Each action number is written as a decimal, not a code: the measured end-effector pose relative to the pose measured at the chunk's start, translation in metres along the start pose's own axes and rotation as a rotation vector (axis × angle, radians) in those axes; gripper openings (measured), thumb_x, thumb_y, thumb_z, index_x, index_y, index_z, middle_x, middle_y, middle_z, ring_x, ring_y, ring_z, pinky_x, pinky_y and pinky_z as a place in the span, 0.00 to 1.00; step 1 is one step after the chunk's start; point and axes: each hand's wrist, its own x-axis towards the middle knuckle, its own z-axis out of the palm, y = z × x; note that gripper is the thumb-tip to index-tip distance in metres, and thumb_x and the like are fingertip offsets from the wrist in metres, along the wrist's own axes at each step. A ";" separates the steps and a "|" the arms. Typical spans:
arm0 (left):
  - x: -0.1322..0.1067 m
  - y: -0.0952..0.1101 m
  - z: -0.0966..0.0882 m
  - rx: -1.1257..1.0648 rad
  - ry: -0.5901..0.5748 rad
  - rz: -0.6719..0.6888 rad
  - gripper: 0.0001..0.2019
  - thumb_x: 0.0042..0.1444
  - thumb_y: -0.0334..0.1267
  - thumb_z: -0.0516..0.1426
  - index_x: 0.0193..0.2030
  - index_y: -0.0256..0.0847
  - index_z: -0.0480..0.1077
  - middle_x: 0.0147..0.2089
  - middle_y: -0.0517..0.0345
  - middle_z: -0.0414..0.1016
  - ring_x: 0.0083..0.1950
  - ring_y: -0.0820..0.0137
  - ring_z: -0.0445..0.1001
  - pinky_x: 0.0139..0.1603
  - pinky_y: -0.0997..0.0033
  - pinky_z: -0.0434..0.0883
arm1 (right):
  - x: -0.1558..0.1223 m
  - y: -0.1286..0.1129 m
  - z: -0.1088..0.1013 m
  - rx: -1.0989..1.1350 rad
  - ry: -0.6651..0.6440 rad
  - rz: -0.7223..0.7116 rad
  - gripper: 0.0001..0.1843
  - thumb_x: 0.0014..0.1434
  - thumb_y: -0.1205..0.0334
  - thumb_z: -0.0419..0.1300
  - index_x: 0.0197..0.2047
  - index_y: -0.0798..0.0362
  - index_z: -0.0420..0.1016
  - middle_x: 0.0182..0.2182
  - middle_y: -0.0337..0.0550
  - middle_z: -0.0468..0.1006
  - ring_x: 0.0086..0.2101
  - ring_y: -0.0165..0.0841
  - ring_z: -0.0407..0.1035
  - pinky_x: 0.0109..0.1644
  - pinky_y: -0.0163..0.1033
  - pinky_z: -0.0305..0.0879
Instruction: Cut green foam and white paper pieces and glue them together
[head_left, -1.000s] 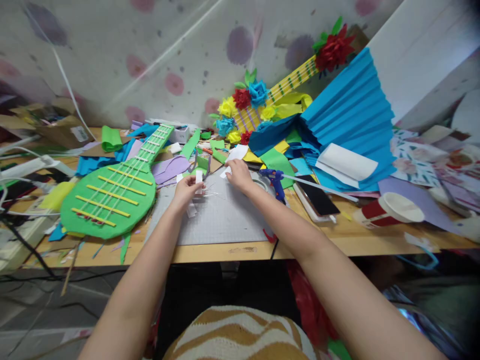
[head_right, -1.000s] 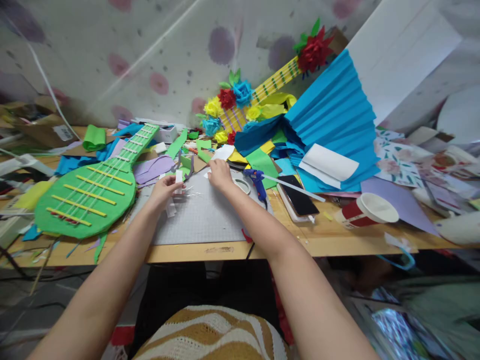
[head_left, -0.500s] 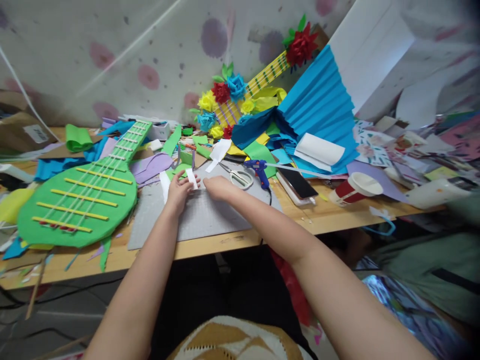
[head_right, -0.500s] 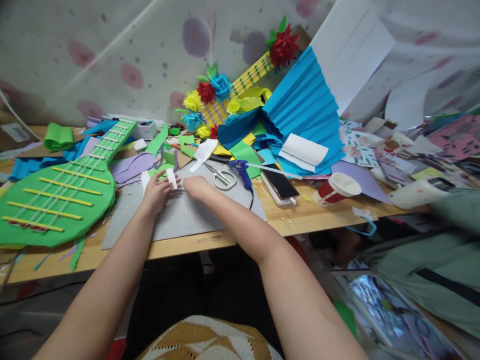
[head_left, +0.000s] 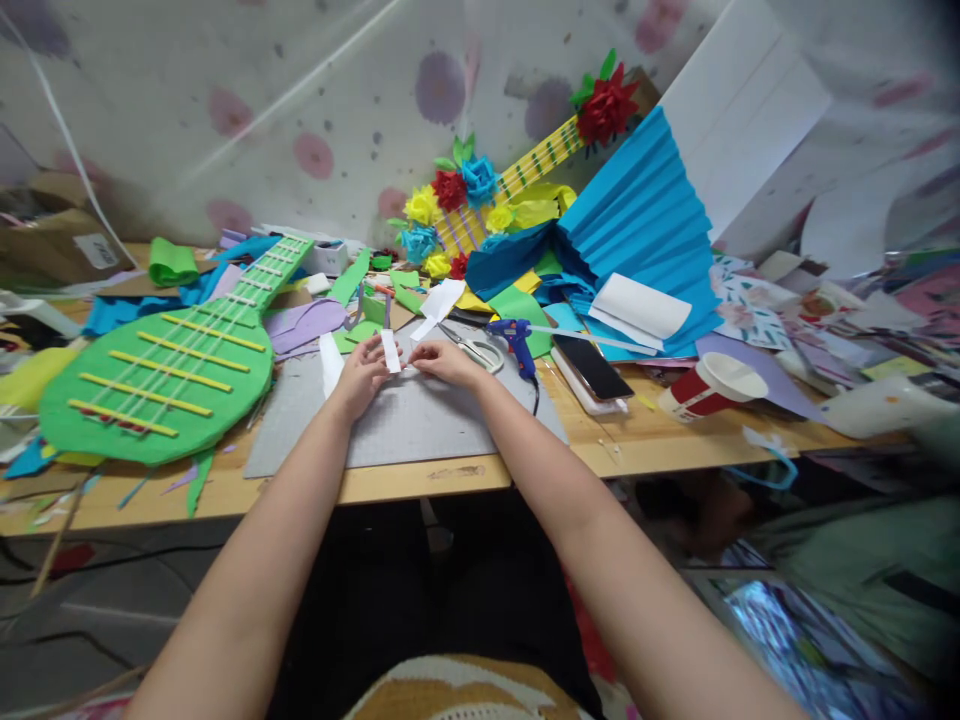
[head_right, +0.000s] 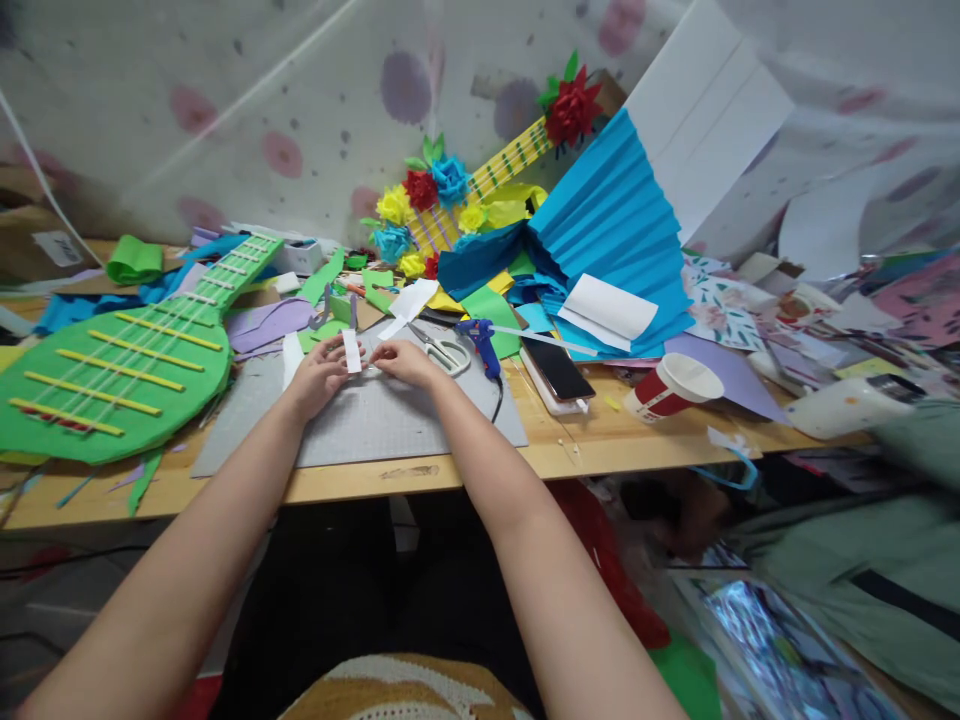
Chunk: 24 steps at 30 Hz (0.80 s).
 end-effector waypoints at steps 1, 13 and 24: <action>0.001 0.000 -0.001 -0.003 -0.006 -0.014 0.26 0.31 0.19 0.55 0.42 0.38 0.64 0.40 0.54 0.74 0.48 0.64 0.73 0.52 0.55 0.68 | 0.003 0.003 0.004 0.123 0.019 0.000 0.04 0.48 0.69 0.55 0.29 0.57 0.70 0.20 0.32 0.68 0.21 0.22 0.60 0.29 0.30 0.58; 0.001 0.003 0.002 -0.058 -0.044 -0.049 0.31 0.39 0.24 0.59 0.53 0.39 0.58 0.39 0.55 0.74 0.45 0.66 0.74 0.52 0.60 0.69 | -0.011 0.011 0.018 0.379 0.065 -0.122 0.10 0.49 0.57 0.59 0.31 0.56 0.69 0.19 0.31 0.64 0.19 0.21 0.55 0.22 0.28 0.53; 0.008 -0.004 -0.001 0.072 -0.074 -0.001 0.31 0.36 0.23 0.61 0.52 0.38 0.63 0.42 0.52 0.76 0.36 0.71 0.75 0.47 0.64 0.70 | -0.015 0.005 0.016 0.263 0.073 -0.077 0.12 0.51 0.64 0.56 0.40 0.53 0.62 0.20 0.27 0.62 0.17 0.21 0.57 0.21 0.28 0.55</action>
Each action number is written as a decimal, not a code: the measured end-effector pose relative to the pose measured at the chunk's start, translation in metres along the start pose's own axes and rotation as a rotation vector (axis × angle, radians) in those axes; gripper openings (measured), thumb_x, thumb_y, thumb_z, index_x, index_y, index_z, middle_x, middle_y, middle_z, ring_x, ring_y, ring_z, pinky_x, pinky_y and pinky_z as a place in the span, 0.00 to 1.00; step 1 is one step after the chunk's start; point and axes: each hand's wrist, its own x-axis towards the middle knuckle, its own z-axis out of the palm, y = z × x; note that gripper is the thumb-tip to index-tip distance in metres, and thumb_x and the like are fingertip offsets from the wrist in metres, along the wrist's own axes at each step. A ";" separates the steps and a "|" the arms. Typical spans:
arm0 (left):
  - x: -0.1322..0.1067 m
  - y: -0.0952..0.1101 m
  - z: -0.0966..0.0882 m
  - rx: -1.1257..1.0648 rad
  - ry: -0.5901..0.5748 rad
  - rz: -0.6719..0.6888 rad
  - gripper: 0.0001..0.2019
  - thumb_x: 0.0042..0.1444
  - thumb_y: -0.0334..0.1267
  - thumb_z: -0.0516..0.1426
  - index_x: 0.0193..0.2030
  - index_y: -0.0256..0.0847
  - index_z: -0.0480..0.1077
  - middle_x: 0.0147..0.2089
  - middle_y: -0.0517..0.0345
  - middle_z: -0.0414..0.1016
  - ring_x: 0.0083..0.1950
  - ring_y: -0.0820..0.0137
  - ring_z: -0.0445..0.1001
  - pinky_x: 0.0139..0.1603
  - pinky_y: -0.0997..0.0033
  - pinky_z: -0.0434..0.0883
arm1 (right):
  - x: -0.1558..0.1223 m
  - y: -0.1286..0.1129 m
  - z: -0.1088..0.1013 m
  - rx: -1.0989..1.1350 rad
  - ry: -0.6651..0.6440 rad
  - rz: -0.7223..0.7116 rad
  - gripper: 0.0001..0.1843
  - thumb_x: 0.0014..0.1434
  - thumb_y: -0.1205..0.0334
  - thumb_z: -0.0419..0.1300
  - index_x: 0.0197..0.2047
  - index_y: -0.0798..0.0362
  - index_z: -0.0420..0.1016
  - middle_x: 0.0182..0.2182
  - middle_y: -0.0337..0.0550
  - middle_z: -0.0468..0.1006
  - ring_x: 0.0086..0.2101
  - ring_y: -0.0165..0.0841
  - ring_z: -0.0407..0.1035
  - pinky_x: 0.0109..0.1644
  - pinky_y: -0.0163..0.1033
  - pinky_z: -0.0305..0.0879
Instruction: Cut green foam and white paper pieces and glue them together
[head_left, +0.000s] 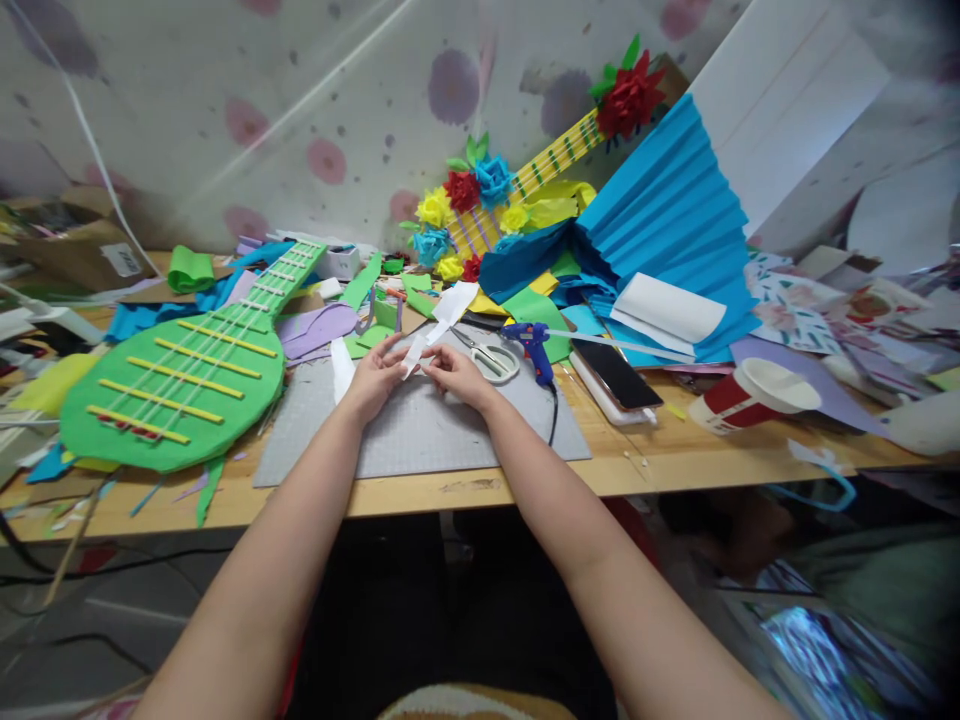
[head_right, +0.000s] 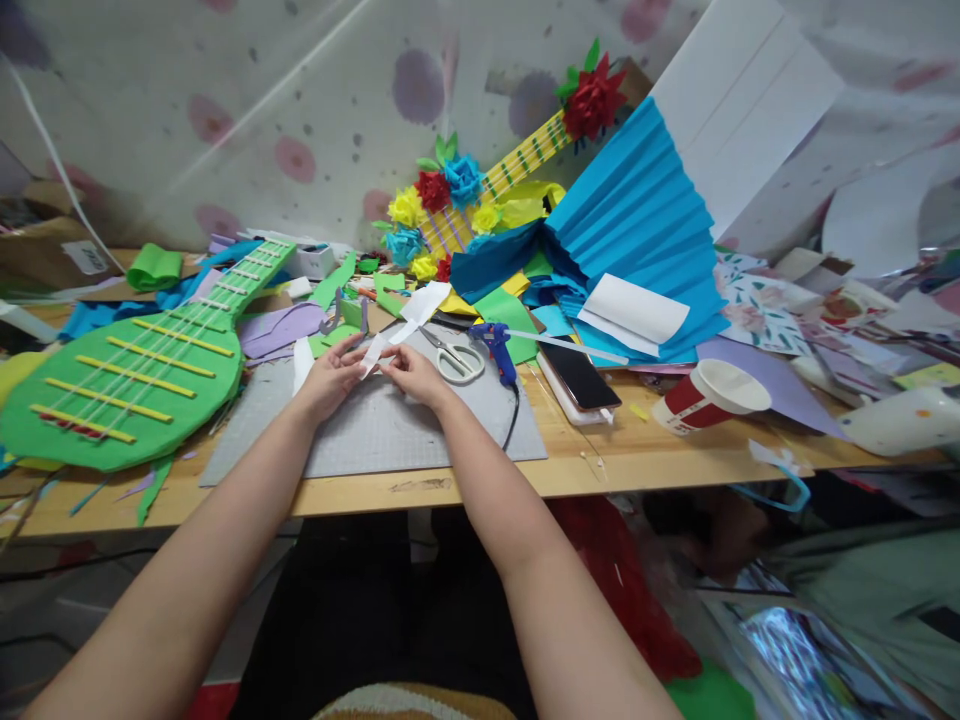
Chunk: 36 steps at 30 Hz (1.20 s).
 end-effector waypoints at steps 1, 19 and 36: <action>0.000 0.000 0.000 0.001 -0.010 0.004 0.32 0.36 0.23 0.61 0.52 0.38 0.62 0.43 0.51 0.76 0.37 0.71 0.75 0.48 0.64 0.70 | -0.001 0.000 0.000 0.027 -0.021 0.012 0.14 0.51 0.64 0.56 0.42 0.52 0.60 0.20 0.26 0.62 0.17 0.21 0.58 0.21 0.27 0.55; 0.004 0.001 0.002 -0.009 -0.053 0.047 0.36 0.32 0.22 0.59 0.53 0.43 0.60 0.52 0.49 0.70 0.50 0.67 0.72 0.48 0.68 0.69 | -0.003 -0.003 0.002 0.042 -0.113 0.006 0.15 0.51 0.66 0.55 0.44 0.51 0.62 0.17 0.26 0.60 0.16 0.21 0.56 0.20 0.27 0.55; 0.004 -0.002 0.011 0.048 0.092 -0.085 0.14 0.43 0.30 0.62 0.38 0.34 0.65 0.28 0.57 0.73 0.32 0.71 0.75 0.40 0.65 0.74 | 0.000 -0.009 0.001 0.231 0.110 0.135 0.22 0.45 0.64 0.57 0.46 0.51 0.61 0.16 0.25 0.61 0.16 0.22 0.57 0.19 0.27 0.55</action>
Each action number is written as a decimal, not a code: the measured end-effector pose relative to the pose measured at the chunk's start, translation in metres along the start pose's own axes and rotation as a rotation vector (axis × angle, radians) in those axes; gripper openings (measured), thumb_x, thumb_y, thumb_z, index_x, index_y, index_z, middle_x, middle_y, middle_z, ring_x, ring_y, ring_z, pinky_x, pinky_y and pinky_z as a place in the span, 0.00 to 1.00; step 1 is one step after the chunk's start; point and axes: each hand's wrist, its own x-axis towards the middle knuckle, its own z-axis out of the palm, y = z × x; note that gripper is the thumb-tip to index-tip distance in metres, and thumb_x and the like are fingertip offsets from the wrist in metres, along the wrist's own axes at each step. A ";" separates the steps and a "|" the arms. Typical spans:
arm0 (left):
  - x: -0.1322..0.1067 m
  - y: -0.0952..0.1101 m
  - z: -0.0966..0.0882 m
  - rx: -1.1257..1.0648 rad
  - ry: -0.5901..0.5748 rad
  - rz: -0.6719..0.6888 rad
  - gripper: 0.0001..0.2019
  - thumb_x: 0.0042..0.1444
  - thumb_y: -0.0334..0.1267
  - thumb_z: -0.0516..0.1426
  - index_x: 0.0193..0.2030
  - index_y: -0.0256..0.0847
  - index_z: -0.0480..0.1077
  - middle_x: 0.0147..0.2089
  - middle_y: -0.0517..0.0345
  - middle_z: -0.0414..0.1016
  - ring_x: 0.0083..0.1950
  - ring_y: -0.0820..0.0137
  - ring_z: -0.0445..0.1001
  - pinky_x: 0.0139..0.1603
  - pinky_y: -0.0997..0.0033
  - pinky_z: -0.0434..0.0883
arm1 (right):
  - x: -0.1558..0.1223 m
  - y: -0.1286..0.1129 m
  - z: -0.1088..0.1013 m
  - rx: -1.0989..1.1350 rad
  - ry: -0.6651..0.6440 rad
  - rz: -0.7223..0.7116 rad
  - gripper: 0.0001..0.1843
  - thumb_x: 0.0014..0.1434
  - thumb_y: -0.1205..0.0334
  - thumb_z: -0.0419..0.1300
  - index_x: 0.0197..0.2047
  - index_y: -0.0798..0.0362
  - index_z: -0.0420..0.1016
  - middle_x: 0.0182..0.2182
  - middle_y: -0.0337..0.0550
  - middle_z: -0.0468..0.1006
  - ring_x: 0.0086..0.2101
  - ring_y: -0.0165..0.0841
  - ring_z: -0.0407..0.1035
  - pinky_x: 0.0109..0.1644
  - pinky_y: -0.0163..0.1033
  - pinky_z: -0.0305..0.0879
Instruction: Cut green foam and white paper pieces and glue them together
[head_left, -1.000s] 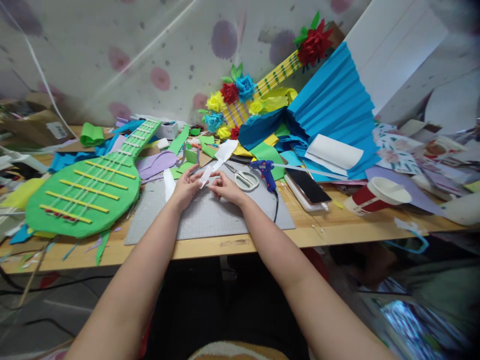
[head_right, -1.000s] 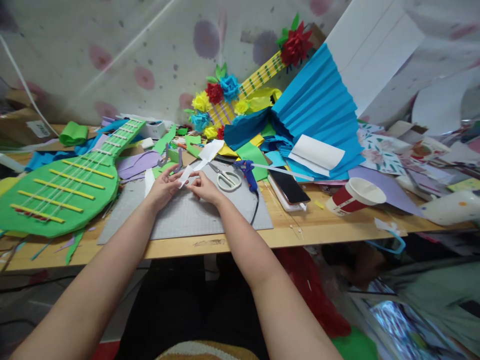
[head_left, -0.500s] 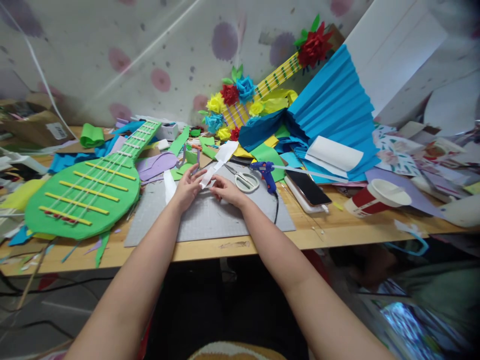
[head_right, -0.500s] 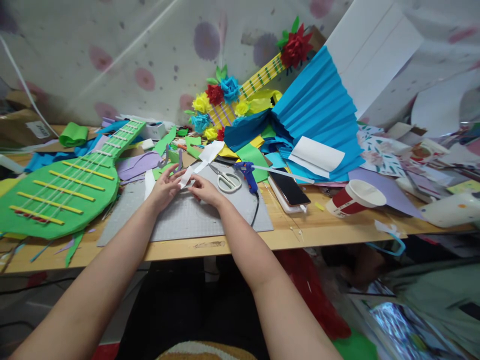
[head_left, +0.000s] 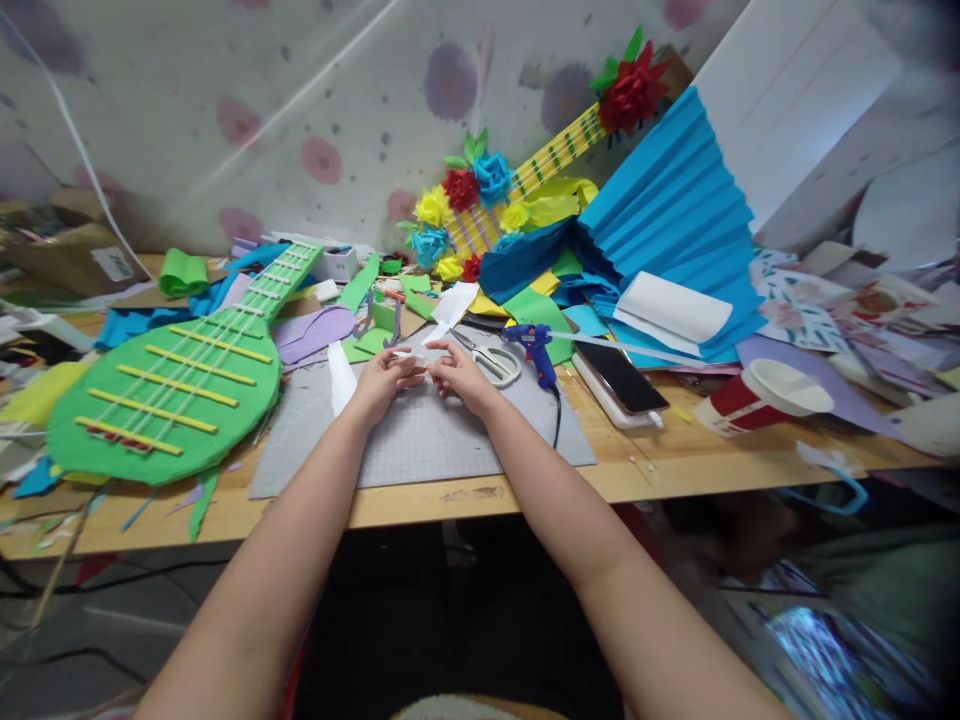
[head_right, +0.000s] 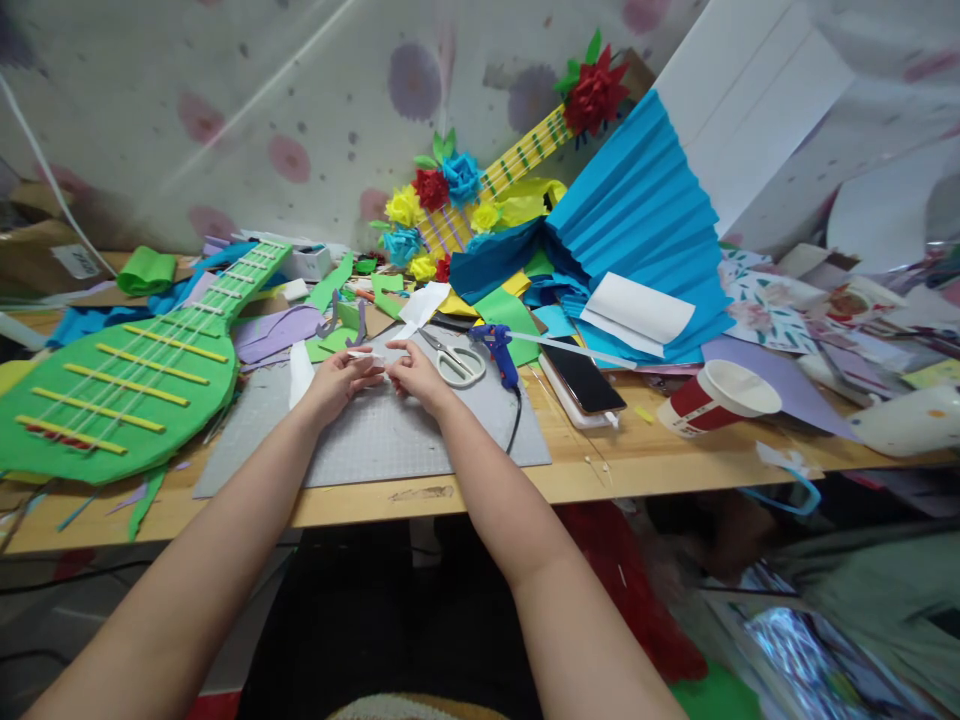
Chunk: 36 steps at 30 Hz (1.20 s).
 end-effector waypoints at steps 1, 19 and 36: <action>0.001 -0.001 -0.001 0.028 -0.010 0.005 0.14 0.43 0.31 0.62 0.37 0.34 0.65 0.28 0.57 0.73 0.31 0.72 0.75 0.39 0.65 0.74 | 0.000 -0.001 0.000 0.020 0.024 0.015 0.23 0.45 0.65 0.56 0.47 0.51 0.60 0.16 0.25 0.61 0.16 0.22 0.57 0.19 0.27 0.55; 0.007 -0.006 -0.003 0.372 0.181 0.494 0.20 0.38 0.27 0.60 0.42 0.42 0.67 0.52 0.52 0.63 0.56 0.64 0.65 0.56 0.63 0.65 | 0.003 0.000 -0.004 -0.235 0.210 0.098 0.15 0.43 0.67 0.52 0.38 0.51 0.58 0.16 0.27 0.61 0.15 0.23 0.52 0.19 0.29 0.47; -0.005 -0.002 0.006 0.029 0.170 0.148 0.17 0.40 0.33 0.62 0.38 0.39 0.62 0.27 0.62 0.71 0.28 0.73 0.74 0.29 0.73 0.72 | -0.006 -0.013 -0.007 -0.566 0.140 -0.146 0.16 0.51 0.51 0.58 0.39 0.51 0.61 0.27 0.34 0.70 0.27 0.26 0.66 0.30 0.32 0.60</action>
